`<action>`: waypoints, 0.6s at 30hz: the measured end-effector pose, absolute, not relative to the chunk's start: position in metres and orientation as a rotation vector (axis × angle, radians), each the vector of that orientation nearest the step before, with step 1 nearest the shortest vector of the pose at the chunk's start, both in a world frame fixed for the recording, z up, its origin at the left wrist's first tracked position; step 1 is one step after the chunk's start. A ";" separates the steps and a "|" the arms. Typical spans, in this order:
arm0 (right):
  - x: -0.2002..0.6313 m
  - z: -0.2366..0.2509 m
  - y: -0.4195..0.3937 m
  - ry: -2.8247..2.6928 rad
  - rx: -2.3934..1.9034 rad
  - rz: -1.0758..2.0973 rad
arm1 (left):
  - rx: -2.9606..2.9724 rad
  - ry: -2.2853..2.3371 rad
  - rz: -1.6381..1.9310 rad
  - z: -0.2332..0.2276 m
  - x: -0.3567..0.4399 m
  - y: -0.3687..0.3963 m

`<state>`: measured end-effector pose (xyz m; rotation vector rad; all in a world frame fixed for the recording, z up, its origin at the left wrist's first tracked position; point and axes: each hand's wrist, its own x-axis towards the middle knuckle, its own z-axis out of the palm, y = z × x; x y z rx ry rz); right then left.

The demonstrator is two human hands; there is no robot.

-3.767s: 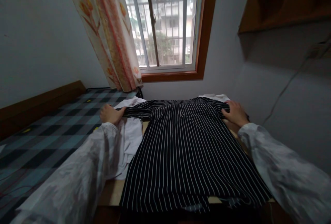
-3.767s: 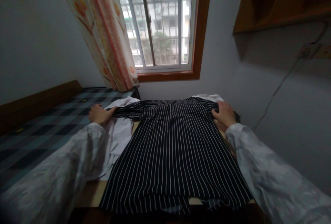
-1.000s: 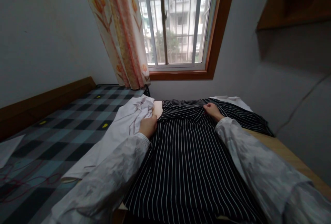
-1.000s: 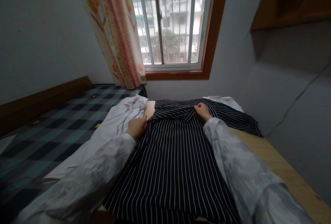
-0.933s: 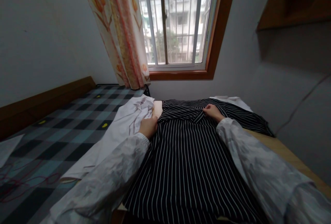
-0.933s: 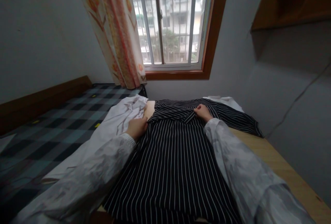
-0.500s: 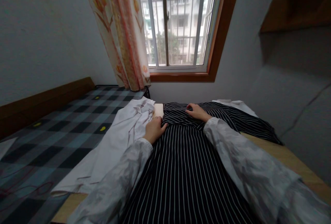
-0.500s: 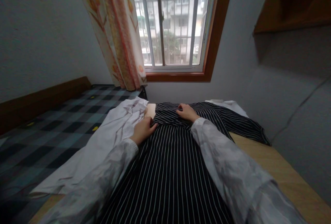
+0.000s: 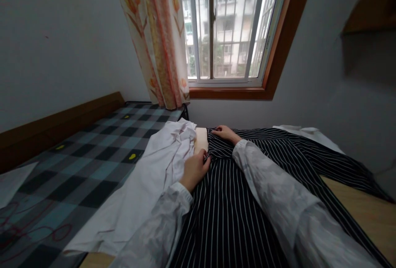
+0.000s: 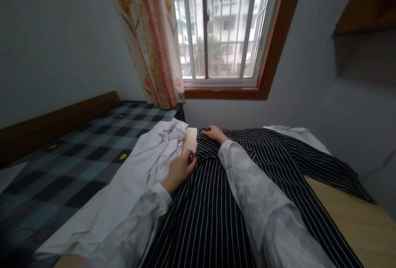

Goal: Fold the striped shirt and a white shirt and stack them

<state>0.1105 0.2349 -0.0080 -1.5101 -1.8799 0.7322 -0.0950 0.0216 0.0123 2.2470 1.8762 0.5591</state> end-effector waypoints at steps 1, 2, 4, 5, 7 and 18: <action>0.107 -0.010 0.238 -1.882 -1.503 0.739 | 2.235 1.876 0.560 0.012 -0.095 0.022; 0.105 -0.011 0.240 -1.879 -1.497 0.740 | 2.223 1.879 0.559 0.011 -0.096 0.022; 0.101 -0.013 0.245 -1.856 -1.491 0.724 | 2.200 1.894 0.565 0.011 -0.096 0.021; 0.100 -0.014 0.248 -1.837 -1.491 0.706 | 2.187 1.907 0.576 0.011 -0.096 0.022; 0.098 -0.013 0.253 -1.792 -1.493 0.662 | 2.152 1.941 0.615 0.011 -0.096 0.022; 0.100 -0.005 0.227 -1.834 -1.460 0.313 | 2.091 1.890 1.178 -0.009 -0.100 0.033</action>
